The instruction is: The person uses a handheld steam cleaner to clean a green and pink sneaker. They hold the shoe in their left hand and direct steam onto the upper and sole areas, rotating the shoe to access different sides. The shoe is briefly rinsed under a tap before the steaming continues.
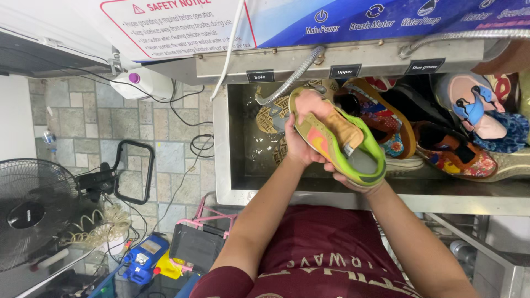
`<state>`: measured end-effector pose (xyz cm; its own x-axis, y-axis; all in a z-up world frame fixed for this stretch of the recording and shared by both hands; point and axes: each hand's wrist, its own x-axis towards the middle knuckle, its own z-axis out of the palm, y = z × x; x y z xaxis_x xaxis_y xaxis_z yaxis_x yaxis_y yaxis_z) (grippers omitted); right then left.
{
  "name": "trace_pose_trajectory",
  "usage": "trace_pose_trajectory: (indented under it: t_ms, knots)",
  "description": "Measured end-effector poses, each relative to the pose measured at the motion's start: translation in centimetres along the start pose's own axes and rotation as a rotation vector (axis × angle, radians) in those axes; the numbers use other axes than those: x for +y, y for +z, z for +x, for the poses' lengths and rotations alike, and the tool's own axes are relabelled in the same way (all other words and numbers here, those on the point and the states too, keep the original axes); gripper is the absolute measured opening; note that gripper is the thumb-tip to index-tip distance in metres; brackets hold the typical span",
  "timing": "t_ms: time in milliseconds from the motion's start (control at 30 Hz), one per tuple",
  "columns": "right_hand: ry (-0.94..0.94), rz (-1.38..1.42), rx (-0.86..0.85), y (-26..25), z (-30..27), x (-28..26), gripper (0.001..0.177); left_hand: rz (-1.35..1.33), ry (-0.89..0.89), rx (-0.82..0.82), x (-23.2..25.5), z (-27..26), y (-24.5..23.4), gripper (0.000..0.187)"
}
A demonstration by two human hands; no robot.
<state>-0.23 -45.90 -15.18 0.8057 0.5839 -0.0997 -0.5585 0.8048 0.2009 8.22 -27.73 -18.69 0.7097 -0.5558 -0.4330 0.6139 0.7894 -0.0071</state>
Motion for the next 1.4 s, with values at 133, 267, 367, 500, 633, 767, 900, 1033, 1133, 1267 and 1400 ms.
trace_pose_trajectory:
  t_ms: [133,267,367,500,633,767,900,1033,1133,1267,1400]
  knots:
    - [-0.276,-0.480,0.471,-1.1,-0.9,-0.8,0.086,0.060,0.064,-0.046,0.6,2.7,-0.3,0.080]
    - [-0.532,-0.618,0.414,-0.9,-0.6,-2.0,0.087,0.245,-0.005,0.214,2.9,5.9,0.1,0.080]
    - [-0.495,-1.016,0.527,-1.1,2.3,-1.9,0.081,0.247,-0.018,0.284,4.3,8.2,-1.0,0.094]
    - [-0.520,-0.819,0.561,0.7,8.3,-1.6,0.056,0.273,0.046,0.263,5.7,12.5,-2.9,0.092]
    - [-0.576,-0.858,0.575,3.1,12.5,-2.3,0.037,0.148,0.013,0.150,7.9,15.7,-2.9,0.083]
    - [-0.639,-1.074,0.563,2.9,11.9,-1.9,0.039,0.127,0.010,0.063,8.0,15.8,-2.1,0.084]
    - [-0.619,-1.581,0.506,1.4,6.7,-2.7,0.034,0.111,0.002,0.068,6.0,13.8,-3.2,0.086]
    - [-0.660,-1.838,0.515,1.7,4.0,-3.5,0.048,0.120,0.037,0.179,4.0,12.9,-2.7,0.091]
    - [-0.615,-1.872,0.560,1.8,3.1,-2.9,0.051,0.149,0.042,0.082,3.1,11.1,-2.2,0.085]
    - [-0.580,-1.950,0.563,2.3,2.1,-1.3,0.053,0.137,0.065,0.106,2.8,8.1,-1.8,0.083]
    - [-0.545,-2.029,0.504,1.7,0.7,0.3,0.056,0.139,0.122,0.069,2.2,4.3,-1.9,0.078]
